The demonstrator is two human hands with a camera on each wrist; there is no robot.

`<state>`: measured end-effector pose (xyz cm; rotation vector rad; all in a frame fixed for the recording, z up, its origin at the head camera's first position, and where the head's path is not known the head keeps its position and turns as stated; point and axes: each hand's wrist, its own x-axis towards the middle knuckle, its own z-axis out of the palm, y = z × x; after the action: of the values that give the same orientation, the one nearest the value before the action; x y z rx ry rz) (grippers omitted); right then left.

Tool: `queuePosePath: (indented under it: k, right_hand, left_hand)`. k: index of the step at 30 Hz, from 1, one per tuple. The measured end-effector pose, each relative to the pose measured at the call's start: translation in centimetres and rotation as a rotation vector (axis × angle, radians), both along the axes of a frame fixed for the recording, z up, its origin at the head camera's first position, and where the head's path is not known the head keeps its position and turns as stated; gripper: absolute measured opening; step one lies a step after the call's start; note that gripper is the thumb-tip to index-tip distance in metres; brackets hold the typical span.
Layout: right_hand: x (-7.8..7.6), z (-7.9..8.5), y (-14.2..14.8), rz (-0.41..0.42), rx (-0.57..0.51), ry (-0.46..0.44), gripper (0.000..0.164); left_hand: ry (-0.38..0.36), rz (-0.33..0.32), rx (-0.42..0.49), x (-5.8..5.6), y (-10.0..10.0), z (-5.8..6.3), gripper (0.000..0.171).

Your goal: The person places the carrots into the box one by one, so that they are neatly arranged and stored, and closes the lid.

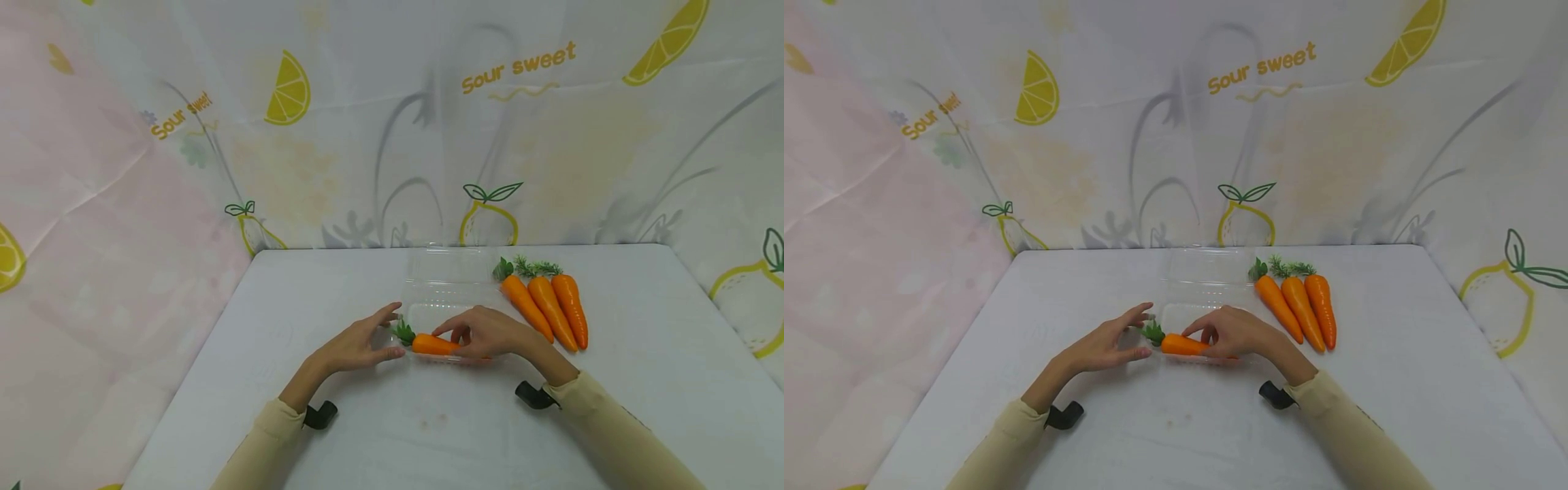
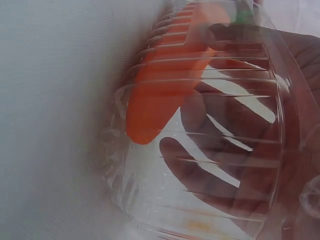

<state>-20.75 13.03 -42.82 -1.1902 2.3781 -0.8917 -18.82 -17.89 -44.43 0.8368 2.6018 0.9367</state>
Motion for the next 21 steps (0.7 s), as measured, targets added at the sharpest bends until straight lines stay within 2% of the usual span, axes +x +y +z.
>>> queuePosePath:
  k: [12, 21]
  right_hand:
    - [-0.02, -0.05, -0.04, -0.005, 0.041, 0.000, 0.034]
    - [0.02, 0.44, 0.26, -0.028, 0.016, 0.032, 0.033]
  left_hand:
    - [0.008, -0.007, -0.002, -0.01, 0.13, 0.10, 0.089]
    - [-0.006, 0.004, -0.019, 0.05, 0.20, 0.21, 0.089]
